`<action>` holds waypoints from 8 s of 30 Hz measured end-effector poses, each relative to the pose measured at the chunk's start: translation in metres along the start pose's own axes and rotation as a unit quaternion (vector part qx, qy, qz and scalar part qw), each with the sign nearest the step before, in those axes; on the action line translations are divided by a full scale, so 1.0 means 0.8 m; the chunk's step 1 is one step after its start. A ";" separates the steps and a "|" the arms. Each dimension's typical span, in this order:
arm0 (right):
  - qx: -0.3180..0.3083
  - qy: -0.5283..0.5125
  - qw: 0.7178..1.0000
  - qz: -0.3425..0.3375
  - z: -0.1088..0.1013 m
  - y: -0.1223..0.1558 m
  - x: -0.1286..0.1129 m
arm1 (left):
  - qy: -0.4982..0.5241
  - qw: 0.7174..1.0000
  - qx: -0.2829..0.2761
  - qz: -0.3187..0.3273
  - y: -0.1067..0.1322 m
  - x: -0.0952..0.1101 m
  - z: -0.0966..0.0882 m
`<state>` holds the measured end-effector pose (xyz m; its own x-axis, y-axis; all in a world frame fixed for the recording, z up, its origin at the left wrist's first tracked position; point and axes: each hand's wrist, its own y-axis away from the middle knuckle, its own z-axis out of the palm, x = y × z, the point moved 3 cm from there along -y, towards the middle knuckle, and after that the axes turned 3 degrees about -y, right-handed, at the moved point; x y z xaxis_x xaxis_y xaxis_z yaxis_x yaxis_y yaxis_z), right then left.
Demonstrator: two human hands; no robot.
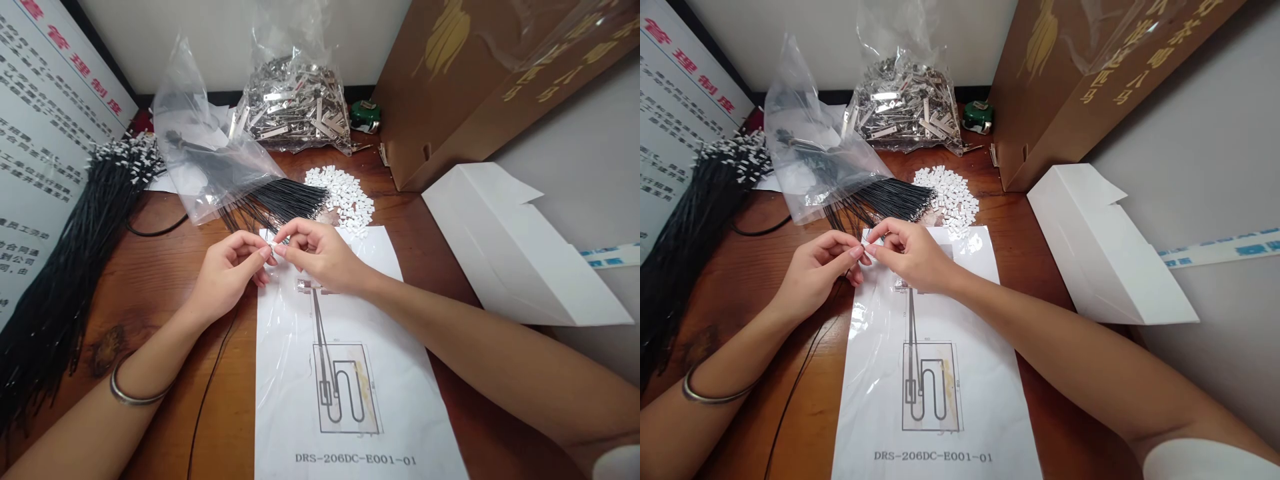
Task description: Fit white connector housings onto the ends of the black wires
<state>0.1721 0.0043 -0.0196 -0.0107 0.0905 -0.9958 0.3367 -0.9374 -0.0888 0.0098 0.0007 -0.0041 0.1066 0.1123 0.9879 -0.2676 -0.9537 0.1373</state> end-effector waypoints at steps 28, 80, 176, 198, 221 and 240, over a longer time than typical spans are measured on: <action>0.023 0.040 0.998 -0.043 -0.001 0.002 0.001 | -0.006 0.999 -0.032 0.003 -0.001 -0.004 -0.002; 0.075 0.090 0.985 -0.130 0.002 0.005 -0.001 | 0.035 0.998 -0.056 0.009 -0.002 -0.008 -0.004; -0.064 0.272 0.955 -0.098 0.001 -0.004 0.012 | -0.408 0.845 0.010 0.345 -0.012 0.005 -0.022; 0.003 0.181 0.982 -0.056 -0.004 -0.007 0.008 | -0.495 0.801 -0.061 0.331 -0.016 -0.005 -0.028; 0.043 0.114 0.992 -0.044 -0.004 -0.005 0.000 | -0.479 0.816 -0.055 0.319 -0.020 -0.005 -0.028; 0.041 0.110 0.992 -0.047 -0.005 -0.006 0.000 | -0.550 0.780 -0.038 0.296 -0.018 -0.007 -0.028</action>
<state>0.1744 0.0105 -0.0187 0.1704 0.2425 -0.9551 0.2659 -0.9446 -0.1924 -0.0085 0.0203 -0.0103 0.6888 -0.6890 0.2255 -0.6335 -0.7232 -0.2751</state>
